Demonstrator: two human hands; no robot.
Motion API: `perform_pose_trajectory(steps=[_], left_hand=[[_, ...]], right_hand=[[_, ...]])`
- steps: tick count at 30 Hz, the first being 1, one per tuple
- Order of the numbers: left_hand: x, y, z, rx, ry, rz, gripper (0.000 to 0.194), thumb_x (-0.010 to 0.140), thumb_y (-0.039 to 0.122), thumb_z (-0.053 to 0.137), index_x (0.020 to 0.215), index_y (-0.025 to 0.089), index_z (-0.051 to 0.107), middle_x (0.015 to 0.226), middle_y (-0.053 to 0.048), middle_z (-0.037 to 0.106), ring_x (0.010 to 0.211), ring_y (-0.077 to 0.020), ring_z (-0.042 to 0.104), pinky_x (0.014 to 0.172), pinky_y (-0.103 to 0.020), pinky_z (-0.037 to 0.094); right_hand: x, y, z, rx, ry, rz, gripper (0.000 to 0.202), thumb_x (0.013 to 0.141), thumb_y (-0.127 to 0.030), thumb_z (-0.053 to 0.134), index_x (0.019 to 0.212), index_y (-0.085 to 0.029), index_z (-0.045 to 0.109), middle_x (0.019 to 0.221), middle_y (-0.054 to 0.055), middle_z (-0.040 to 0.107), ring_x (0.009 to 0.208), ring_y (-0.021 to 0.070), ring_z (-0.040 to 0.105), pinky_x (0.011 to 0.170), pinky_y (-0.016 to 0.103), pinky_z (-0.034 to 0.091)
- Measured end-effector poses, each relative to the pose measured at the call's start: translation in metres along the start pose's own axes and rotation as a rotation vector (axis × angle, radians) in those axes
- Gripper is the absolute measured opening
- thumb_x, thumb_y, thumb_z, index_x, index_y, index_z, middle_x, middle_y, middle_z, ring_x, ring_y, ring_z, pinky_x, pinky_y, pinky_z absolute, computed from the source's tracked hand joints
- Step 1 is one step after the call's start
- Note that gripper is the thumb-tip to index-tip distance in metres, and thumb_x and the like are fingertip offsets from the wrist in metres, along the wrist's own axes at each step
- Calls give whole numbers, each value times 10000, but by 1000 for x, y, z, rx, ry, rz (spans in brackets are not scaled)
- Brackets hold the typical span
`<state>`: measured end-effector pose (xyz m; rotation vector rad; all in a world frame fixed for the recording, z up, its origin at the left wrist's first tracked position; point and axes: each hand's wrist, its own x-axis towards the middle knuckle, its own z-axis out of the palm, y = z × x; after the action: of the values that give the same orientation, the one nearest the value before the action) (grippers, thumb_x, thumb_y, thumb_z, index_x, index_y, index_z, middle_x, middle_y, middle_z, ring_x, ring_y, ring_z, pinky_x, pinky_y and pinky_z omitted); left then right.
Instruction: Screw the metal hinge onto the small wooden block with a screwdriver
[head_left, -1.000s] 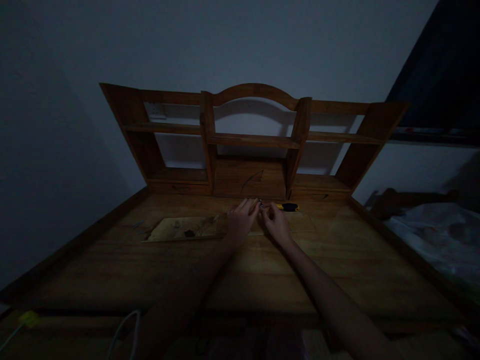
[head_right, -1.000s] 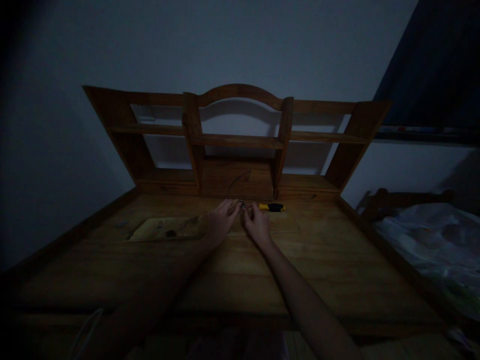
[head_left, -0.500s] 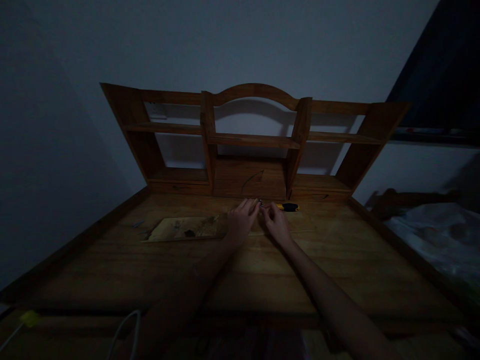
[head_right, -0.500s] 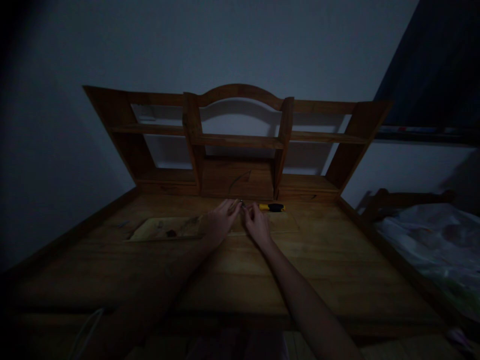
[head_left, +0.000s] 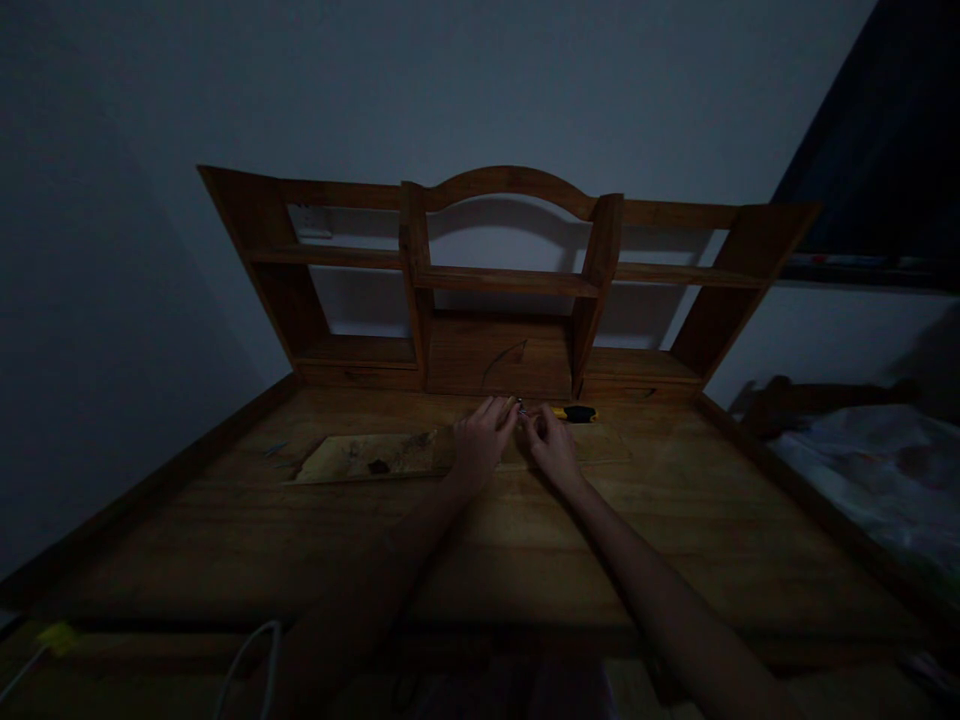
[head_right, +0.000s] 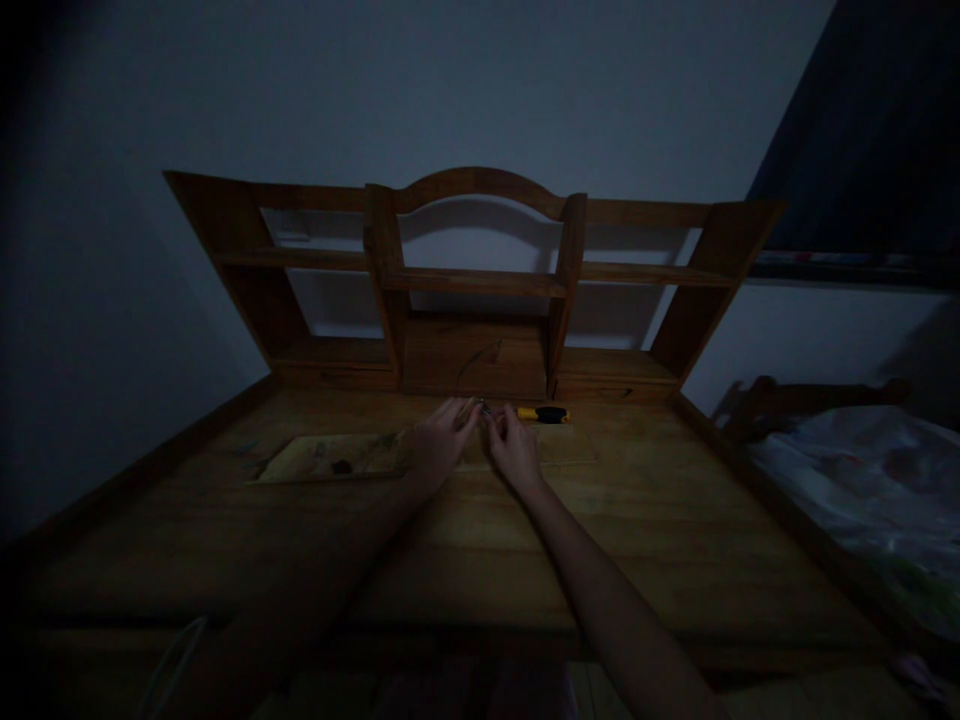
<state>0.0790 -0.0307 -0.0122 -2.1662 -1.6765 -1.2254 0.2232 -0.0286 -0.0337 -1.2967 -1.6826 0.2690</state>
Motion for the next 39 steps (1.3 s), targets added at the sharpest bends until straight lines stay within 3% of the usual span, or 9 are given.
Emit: perform_pose_trajectory(steps=[3,10,24,32,39], left_hand=[[0,0,-1,-7,-11,9,288,986,436,449,1060,255,661,1003,-25,710,854,-172,654,709,-266,416],[0,-1,-1,-39,-16,22,259,985,412,463,1073,263,655,1015,-35,702,873,-167,653,731,-253,419],[0,-1,-1,-36,-21,3,254,978,403,482,1070,255,666,1014,-27,709,883,-165,653,732,-249,422],[1,0,-1,-18,4,-3,265,976,434,473,1026,266,673,967,-20,709,819,-160,653,693,-254,412],[0,-2,4,-38,11,2,275,980,428,467,1057,251,664,998,-27,705,872,-161,656,747,-244,426]], right_hand=[[0,-1,-1,-6,-9,17,301,956,-479,425,990,-228,589,690,3,637,617,184,595,581,266,374],[1,3,0,1,-24,16,291,979,-439,387,929,-235,589,853,54,707,789,214,657,708,294,433],[0,1,1,12,-14,26,242,938,-459,465,991,-237,545,752,6,661,659,195,618,608,273,397],[-1,-2,-2,-34,-80,-1,330,1002,-434,320,913,-239,570,872,53,693,828,220,647,718,299,412],[-1,-1,-1,-10,-52,2,245,976,-424,388,954,-245,554,834,32,692,754,207,644,685,287,419]])
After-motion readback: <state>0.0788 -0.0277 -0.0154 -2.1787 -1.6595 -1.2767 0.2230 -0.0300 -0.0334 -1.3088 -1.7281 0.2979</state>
